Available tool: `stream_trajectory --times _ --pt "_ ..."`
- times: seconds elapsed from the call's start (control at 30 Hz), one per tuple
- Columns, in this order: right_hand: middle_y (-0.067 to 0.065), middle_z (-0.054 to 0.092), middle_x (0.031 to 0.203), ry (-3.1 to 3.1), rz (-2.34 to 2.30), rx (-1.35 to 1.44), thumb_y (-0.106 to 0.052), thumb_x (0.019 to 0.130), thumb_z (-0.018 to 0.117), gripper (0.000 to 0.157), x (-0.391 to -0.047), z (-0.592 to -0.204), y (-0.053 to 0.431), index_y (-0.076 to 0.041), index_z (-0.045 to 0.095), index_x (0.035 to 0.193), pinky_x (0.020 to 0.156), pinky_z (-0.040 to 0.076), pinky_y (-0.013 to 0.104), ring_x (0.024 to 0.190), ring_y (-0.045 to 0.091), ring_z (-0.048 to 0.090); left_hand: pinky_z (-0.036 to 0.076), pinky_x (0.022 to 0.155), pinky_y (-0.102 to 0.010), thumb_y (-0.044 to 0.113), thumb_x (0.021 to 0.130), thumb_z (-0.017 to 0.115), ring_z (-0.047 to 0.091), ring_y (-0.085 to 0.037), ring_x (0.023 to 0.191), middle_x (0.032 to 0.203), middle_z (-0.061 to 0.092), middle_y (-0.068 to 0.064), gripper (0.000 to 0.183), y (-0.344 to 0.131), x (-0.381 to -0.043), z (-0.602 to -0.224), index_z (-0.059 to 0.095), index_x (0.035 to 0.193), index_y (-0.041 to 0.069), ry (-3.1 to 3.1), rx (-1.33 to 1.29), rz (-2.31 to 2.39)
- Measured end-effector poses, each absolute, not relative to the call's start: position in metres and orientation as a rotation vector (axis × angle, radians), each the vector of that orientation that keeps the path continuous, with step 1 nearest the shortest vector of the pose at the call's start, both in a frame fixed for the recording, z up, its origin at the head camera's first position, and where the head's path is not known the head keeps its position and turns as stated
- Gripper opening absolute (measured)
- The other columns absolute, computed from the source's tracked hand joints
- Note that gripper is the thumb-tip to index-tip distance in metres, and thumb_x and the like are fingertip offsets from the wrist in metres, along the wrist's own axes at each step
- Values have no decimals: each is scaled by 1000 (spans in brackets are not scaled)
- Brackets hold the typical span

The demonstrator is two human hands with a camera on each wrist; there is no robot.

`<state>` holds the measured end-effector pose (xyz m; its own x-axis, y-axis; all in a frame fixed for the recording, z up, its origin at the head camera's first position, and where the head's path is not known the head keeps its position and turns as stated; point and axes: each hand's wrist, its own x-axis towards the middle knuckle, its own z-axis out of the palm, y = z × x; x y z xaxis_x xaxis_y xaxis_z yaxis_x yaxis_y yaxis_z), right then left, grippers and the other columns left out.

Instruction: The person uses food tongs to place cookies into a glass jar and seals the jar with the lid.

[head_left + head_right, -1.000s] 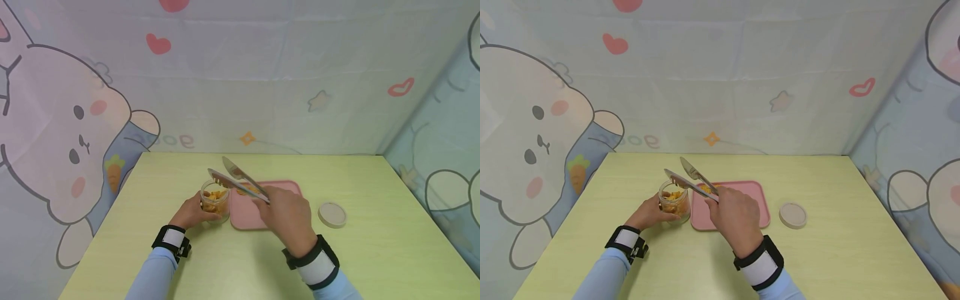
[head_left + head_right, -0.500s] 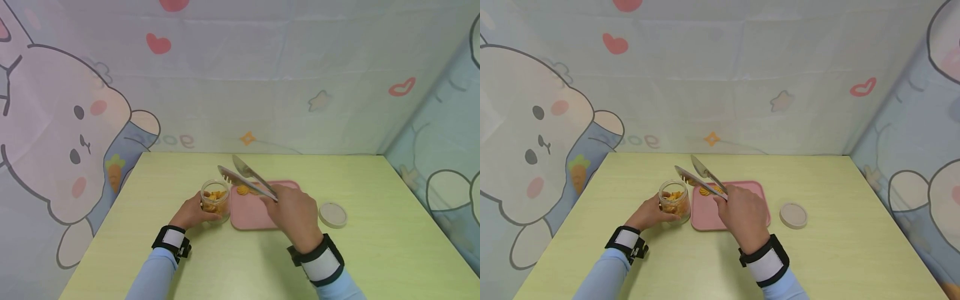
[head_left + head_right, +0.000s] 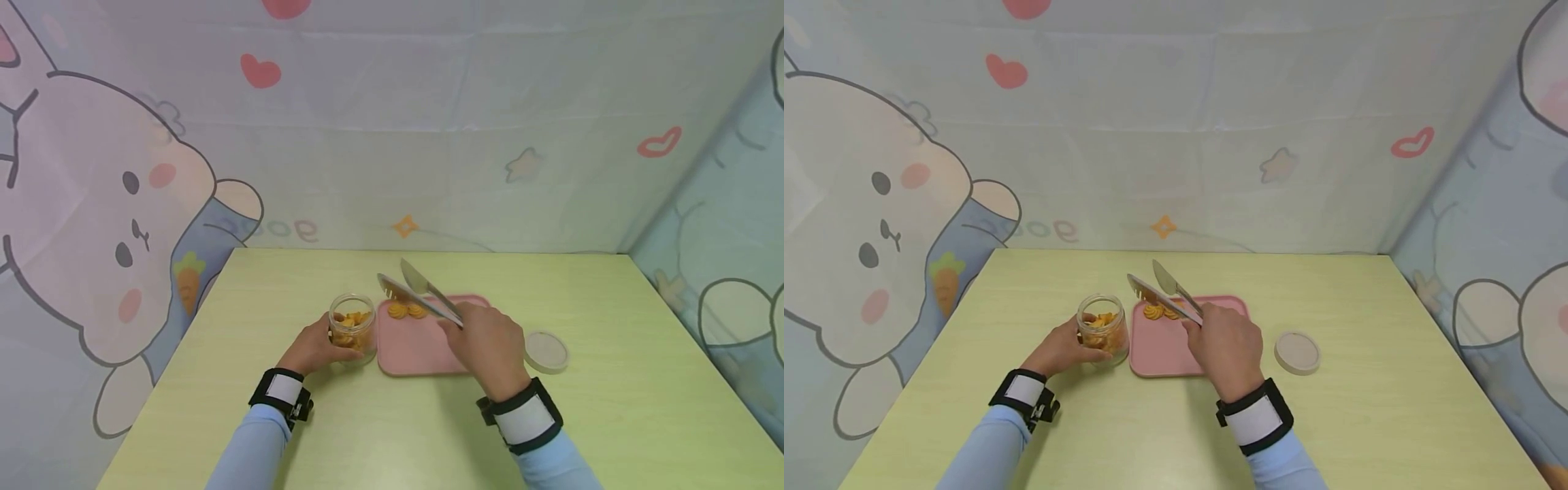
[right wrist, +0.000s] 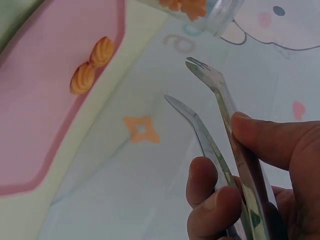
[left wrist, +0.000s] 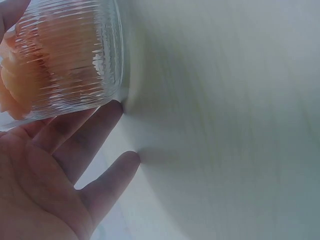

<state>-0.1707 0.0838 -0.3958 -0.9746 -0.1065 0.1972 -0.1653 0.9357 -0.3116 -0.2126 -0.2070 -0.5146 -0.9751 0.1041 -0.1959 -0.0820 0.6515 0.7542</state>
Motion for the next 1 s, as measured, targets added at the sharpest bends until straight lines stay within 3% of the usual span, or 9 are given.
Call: stream_trajectory --times 0.13,0.4,0.8,1.0 --pt "2 53 58 -2944 452 176 -36 91 75 28 -176 -403 88 -9 70 85 41 35 34 50 20 51 49 98 -47 40 72 91 61 -29 119 135 64 -15 86 -207 -212 -514 50 140 7 2647 14 1218" --pt "5 56 59 -3026 388 99 -35 91 73 34 -186 -417 94 -7 65 75 44 39 37 52 23 55 50 97 -47 40 73 91 61 -28 118 135 64 -16 86 -206 -212 -514 50 140 7 2640 9 1223" --pt "5 58 60 -3101 354 64 -34 93 72 35 -201 -447 99 -7 60 74 44 42 37 52 22 57 51 92 -44 39 73 92 62 -26 113 134 64 -15 85 -205 -211 -515 50 140 7 2642 7 1227" --pt "9 62 63 -3097 369 70 -31 92 74 30 -204 -457 100 -5 66 81 46 45 40 54 24 59 52 90 -44 39 72 92 63 -26 112 133 65 -15 85 -207 -212 -516 51 139 7 2658 20 1220"
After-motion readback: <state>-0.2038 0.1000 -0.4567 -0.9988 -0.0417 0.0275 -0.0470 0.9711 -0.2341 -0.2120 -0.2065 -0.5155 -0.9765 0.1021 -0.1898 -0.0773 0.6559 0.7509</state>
